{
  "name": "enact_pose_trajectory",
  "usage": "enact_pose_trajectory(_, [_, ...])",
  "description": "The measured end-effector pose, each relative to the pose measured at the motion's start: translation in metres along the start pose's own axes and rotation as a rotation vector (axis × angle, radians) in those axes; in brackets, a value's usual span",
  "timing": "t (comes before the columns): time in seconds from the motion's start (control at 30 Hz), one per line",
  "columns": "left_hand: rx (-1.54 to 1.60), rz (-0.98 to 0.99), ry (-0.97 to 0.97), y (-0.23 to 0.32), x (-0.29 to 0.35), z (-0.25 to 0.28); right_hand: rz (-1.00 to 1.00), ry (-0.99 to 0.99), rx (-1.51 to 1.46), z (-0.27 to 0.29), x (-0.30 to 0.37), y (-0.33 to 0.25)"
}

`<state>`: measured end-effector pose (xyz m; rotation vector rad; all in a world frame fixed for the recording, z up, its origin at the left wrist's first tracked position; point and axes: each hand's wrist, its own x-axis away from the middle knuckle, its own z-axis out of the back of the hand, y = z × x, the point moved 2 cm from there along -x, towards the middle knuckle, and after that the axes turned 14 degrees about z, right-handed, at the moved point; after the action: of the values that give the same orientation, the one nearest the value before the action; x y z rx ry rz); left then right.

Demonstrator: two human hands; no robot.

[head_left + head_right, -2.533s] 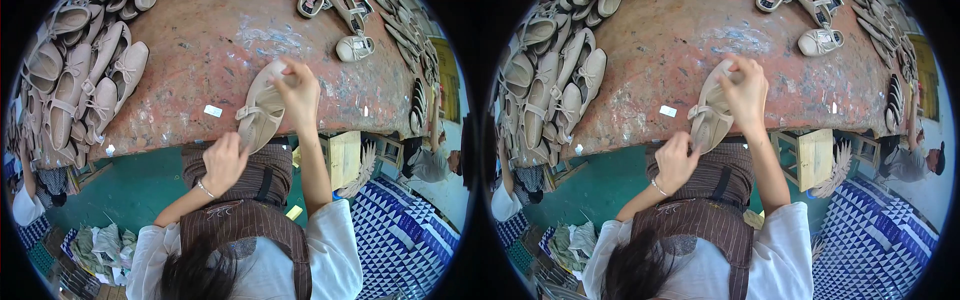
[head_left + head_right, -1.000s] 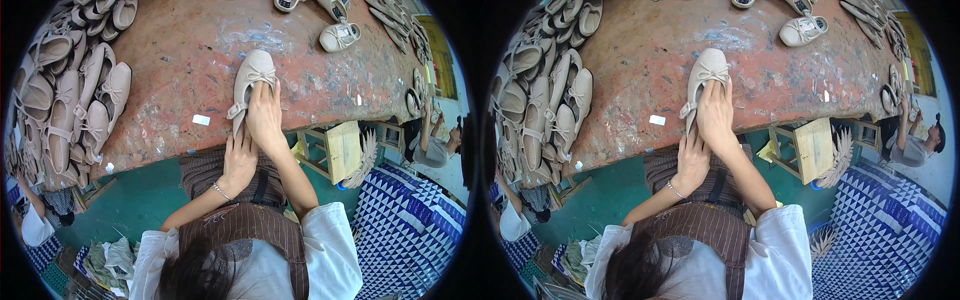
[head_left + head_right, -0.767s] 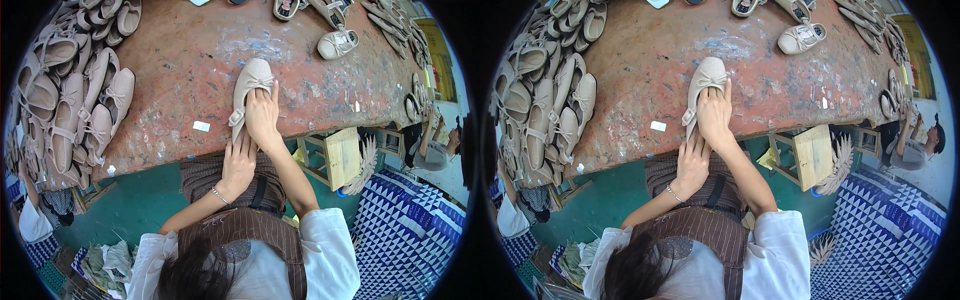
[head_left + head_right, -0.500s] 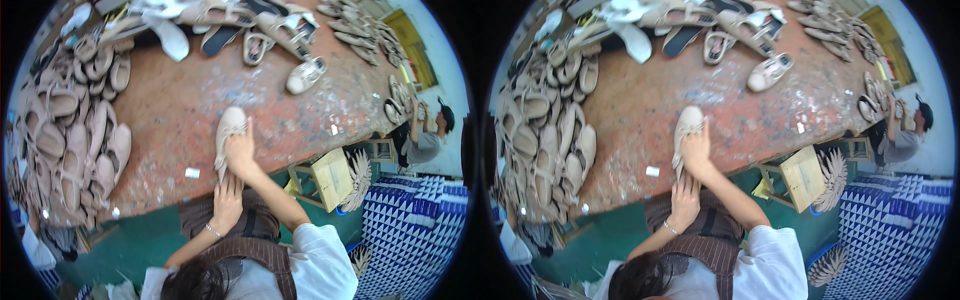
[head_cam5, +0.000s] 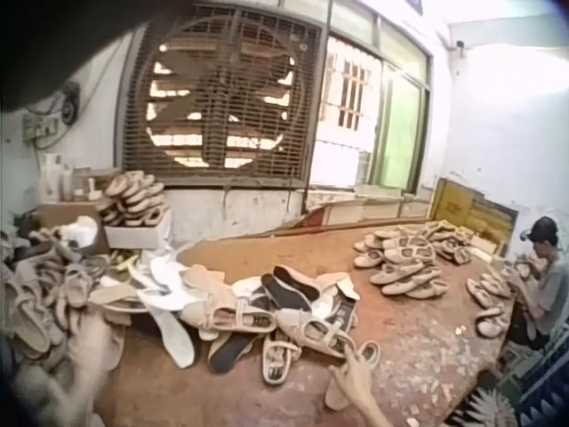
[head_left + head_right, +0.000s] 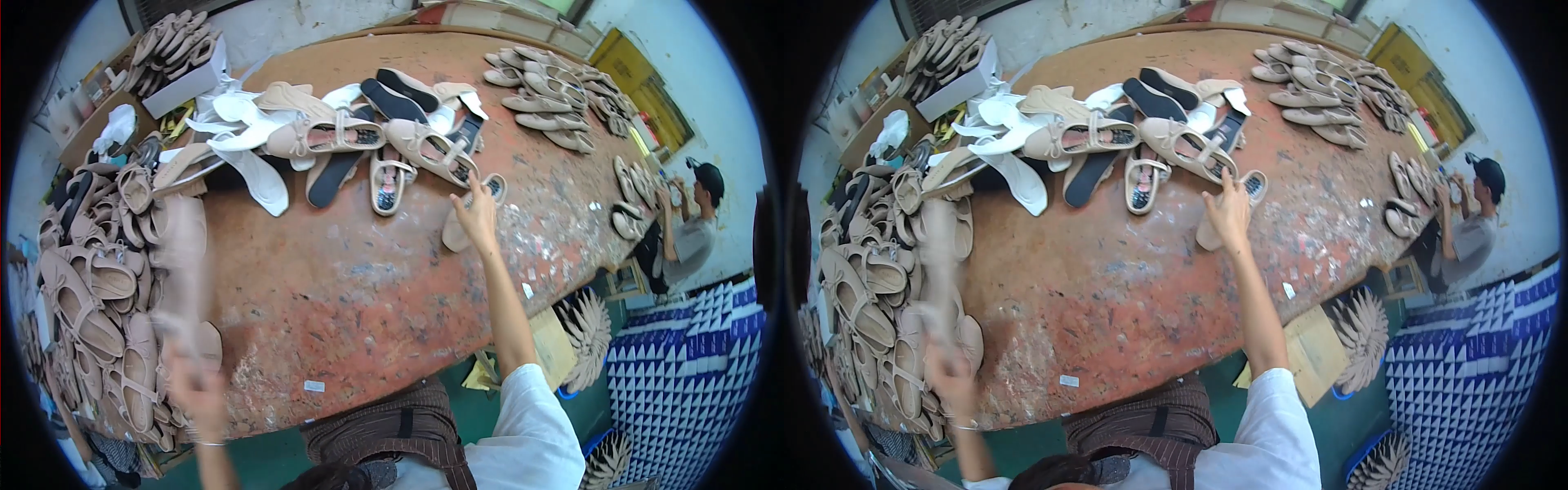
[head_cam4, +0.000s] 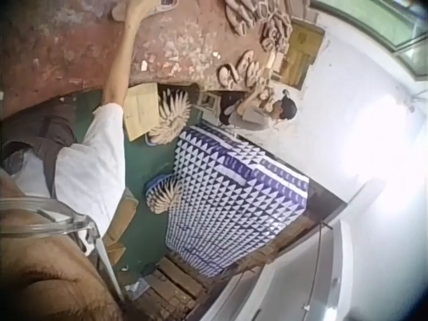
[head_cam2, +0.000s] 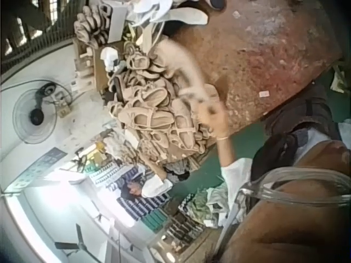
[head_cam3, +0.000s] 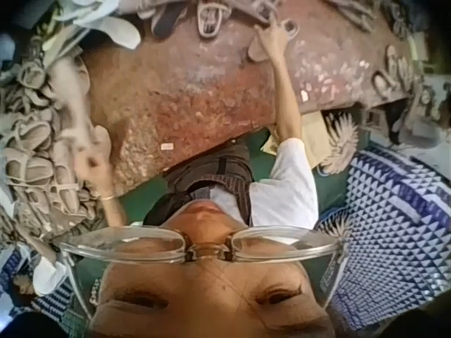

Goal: The person inserts insoles into shoes by hand, pressing and smoothing them into place before gathering and sorting more items on the workbench.

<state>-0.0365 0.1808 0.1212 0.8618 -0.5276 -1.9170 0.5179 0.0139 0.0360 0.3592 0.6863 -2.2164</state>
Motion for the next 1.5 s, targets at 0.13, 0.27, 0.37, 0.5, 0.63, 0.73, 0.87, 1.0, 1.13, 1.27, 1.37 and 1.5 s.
enact_pose_trajectory(0.13, [-0.446, -0.148, 0.373, -0.063, -0.150, 0.185, -0.042, -0.046, 0.088, -0.047, -0.035, 0.016])
enact_pose_trajectory(0.27, [-0.588, -0.045, 0.445, -0.131, -0.269, 0.310, -0.004, 0.002, 0.231, -0.052, -0.028, 0.006])
enact_pose_trajectory(0.37, [-1.065, 0.480, 0.251, -0.163, -0.291, 0.322, 0.069, 0.026, 0.092, -0.039, -0.013, -0.005])
enact_pose_trajectory(0.5, [-1.193, 0.394, 0.571, -0.119, -0.265, 0.244, 0.110, -0.087, -0.178, -0.032, 0.026, -0.038])
enact_pose_trajectory(0.63, [-0.644, -0.259, 0.238, -0.031, -0.262, 0.096, 0.241, -0.156, -0.422, -0.029, 0.067, -0.100])
enact_pose_trajectory(0.73, [-0.536, -0.201, -0.192, 0.005, -0.290, -0.011, 0.340, -0.343, -0.601, -0.014, 0.074, -0.144])
enact_pose_trajectory(0.87, [-0.513, -0.132, -0.357, 0.011, -0.365, -0.118, 0.235, -0.538, -0.804, 0.008, 0.011, -0.129])
enact_pose_trajectory(1.0, [-0.449, 0.104, -0.317, -0.022, -0.448, -0.187, 0.387, 0.026, -0.409, -0.036, -0.149, -0.045])
enact_pose_trajectory(1.13, [-0.299, 0.347, -0.392, -0.056, -0.485, -0.226, 0.241, -0.160, 0.001, -0.146, -0.280, 0.020])
enact_pose_trajectory(1.27, [-0.081, 0.362, -0.615, -0.039, -0.481, -0.254, 0.128, -0.355, -0.169, -0.199, -0.312, 0.038])
enact_pose_trajectory(1.37, [-0.057, 0.429, -0.841, -0.010, -0.452, -0.274, 0.273, -0.302, -0.149, -0.190, -0.293, 0.033])
enact_pose_trajectory(1.5, [0.003, 0.198, -1.004, 0.023, -0.390, -0.270, 0.233, -0.345, -0.425, -0.167, -0.260, 0.017])
